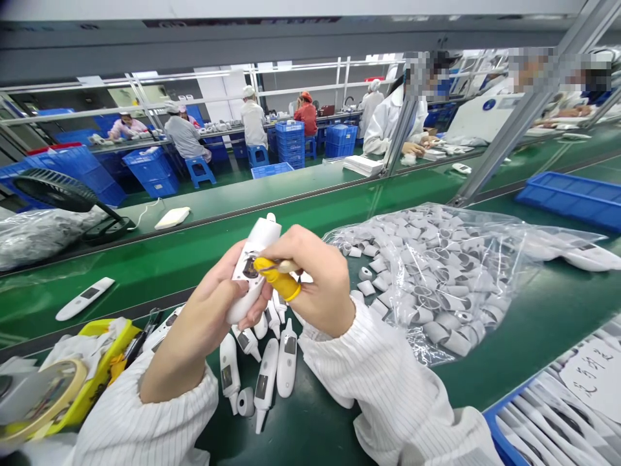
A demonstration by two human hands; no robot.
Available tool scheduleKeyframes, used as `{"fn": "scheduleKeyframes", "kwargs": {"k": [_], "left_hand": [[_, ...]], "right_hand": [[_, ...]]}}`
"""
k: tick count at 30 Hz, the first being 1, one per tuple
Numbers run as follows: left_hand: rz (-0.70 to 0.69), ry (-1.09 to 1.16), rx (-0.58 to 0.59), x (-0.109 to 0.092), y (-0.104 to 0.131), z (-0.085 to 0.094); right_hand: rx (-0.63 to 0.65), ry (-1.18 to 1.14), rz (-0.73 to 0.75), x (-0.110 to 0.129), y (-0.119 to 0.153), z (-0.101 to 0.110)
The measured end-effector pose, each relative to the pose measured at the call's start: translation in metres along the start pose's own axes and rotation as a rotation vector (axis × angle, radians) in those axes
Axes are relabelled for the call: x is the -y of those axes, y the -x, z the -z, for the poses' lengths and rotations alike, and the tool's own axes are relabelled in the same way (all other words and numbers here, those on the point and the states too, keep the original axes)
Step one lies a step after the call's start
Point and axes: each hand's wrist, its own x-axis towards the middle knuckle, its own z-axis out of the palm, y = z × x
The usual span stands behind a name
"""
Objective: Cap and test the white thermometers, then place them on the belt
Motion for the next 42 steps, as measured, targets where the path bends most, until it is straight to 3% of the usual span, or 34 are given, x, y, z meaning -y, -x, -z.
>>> {"fn": "scheduleKeyframes", "kwargs": {"k": [2, 7, 11, 13, 18, 21, 23, 26, 31, 32, 34, 36, 39, 42], "left_hand": [[-0.040, -0.018, -0.054, 0.001, 0.000, -0.002], [-0.105, -0.119, -0.163, 0.002, 0.003, -0.007], [-0.156, -0.231, -0.243, 0.005, 0.005, -0.009], [-0.198, -0.310, -0.268, 0.008, 0.005, -0.008], [-0.273, -0.479, -0.298, 0.014, 0.007, -0.009], [-0.305, -0.628, -0.339, 0.016, 0.008, -0.012], [-0.333, -0.755, -0.389, 0.017, 0.008, -0.015], [-0.379, -0.860, -0.419, 0.019, 0.008, -0.017], [-0.314, -0.566, -0.361, 0.010, 0.008, -0.009], [-0.278, -0.480, -0.346, 0.006, 0.007, -0.006], [-0.227, -0.330, -0.308, 0.000, 0.006, 0.000], [-0.202, -0.222, -0.262, -0.005, 0.005, 0.004], [-0.188, -0.139, -0.208, -0.007, 0.004, 0.006], [-0.181, -0.114, -0.194, -0.007, 0.005, 0.006]], "right_hand": [[-0.051, 0.061, 0.032, 0.002, 0.002, -0.001], [0.139, 0.324, 0.293, 0.009, -0.002, 0.002], [0.163, 0.382, 0.326, 0.013, -0.002, 0.001], [0.161, 0.264, 0.171, 0.013, 0.000, 0.000], [0.167, -0.418, -0.571, 0.004, -0.004, -0.001], [0.198, -0.652, -0.814, 0.001, -0.007, -0.003], [0.231, -0.723, -0.899, 0.002, -0.007, -0.005], [0.174, -0.731, -0.937, 0.006, -0.006, -0.010], [0.256, -0.805, -0.815, -0.005, -0.004, -0.004], [0.297, -0.732, -0.801, -0.013, -0.003, 0.001], [0.402, -0.335, -0.831, -0.034, 0.003, 0.016], [0.530, 0.336, -0.883, -0.062, 0.016, 0.031], [0.561, 0.685, -0.940, -0.108, 0.044, 0.046], [0.628, 0.889, -0.965, -0.141, 0.072, 0.053]]}}
